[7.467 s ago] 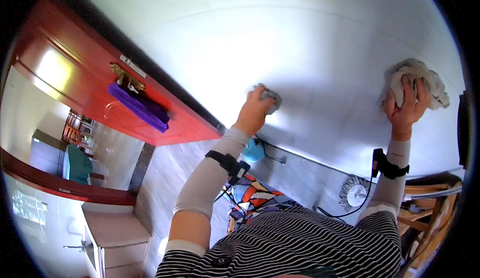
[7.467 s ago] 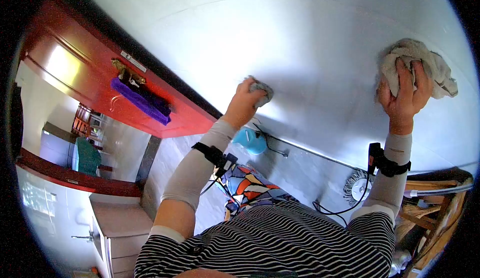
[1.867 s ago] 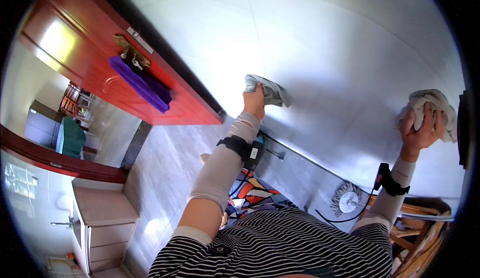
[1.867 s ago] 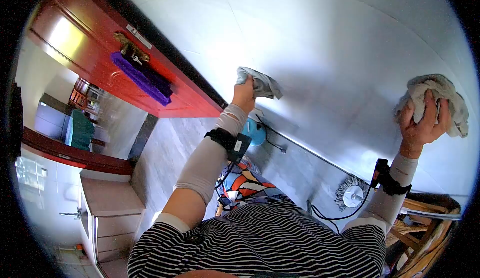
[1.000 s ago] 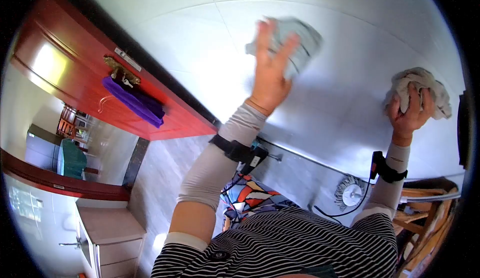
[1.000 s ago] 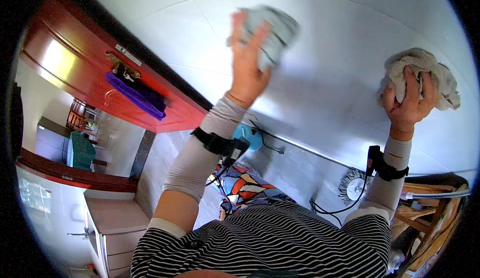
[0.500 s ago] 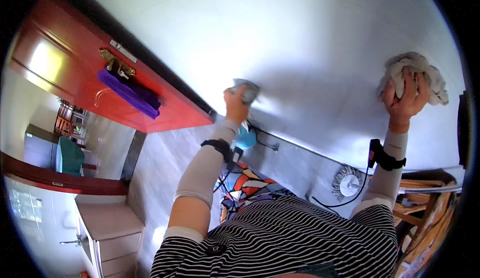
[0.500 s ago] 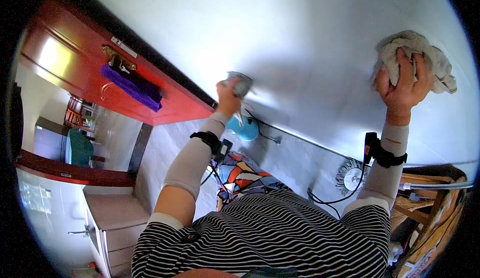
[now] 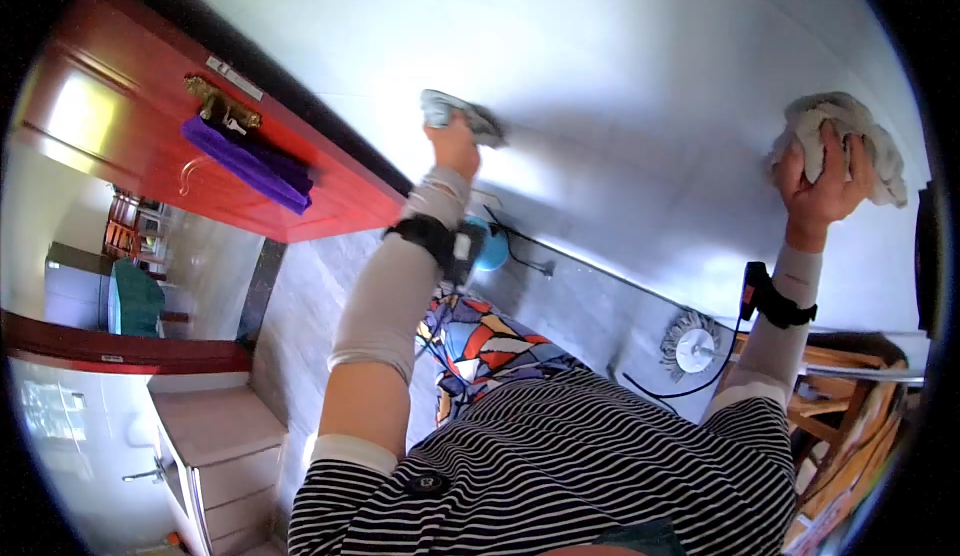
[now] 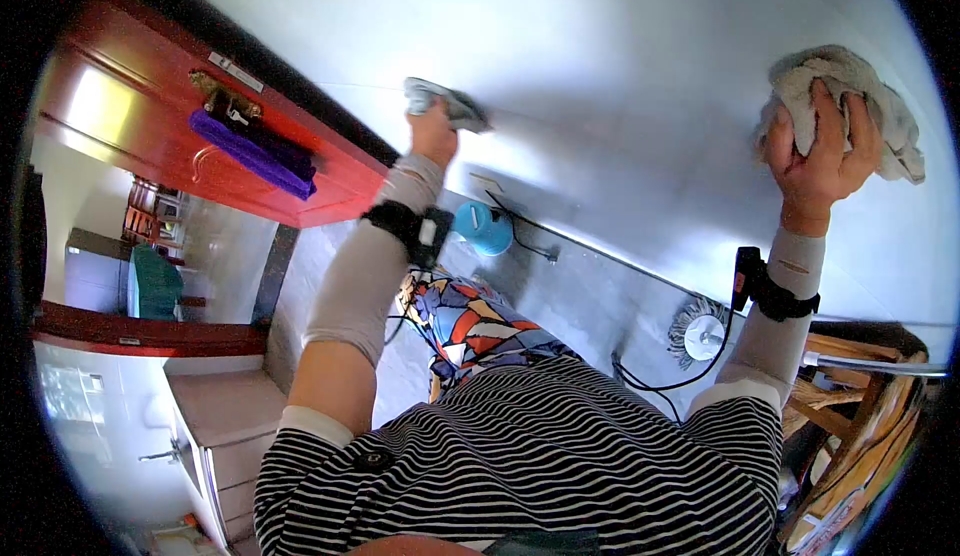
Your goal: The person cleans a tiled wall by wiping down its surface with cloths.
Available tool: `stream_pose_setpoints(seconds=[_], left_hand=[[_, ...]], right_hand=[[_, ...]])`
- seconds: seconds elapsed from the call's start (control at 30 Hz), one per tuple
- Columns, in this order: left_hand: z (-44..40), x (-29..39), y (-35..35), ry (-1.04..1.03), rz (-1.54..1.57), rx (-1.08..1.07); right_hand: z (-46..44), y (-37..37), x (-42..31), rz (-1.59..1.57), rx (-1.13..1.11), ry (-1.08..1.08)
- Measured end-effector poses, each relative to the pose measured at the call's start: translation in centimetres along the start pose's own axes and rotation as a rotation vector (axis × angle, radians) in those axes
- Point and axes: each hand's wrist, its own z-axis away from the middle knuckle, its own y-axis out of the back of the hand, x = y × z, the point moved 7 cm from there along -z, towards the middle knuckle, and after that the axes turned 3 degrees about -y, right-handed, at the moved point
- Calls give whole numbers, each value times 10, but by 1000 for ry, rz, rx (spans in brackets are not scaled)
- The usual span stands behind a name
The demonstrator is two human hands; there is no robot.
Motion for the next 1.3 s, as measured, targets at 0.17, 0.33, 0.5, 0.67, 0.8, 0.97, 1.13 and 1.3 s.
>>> stream_pose_setpoints(seconds=[0.17,0.33,0.5,0.67,0.8,0.97,1.13,1.3], left_hand=[[136,-24,-63,-30,-404,-610],[186,2,-121,274,-11,-740],[88,88,-63,-198,-160,-132],[40,90,-34,-55,67,94],[85,61,-80,-214,-273,-34],[191,37,-128,-318,-701,-793],[232,8,-117,377,-108,-1034],[210,60,-47,748,512,-585]], right_hand=[[-4,1,-2,10,-24,-10],[-8,0,-5,17,-23,15],[-8,-3,-7,-1,-36,1],[-12,0,-10,18,-17,-22],[-14,2,-11,8,-8,-26],[-13,3,-12,-7,17,-20],[-10,-4,-11,0,-52,-5],[-17,0,-27,-114,-194,-124]])
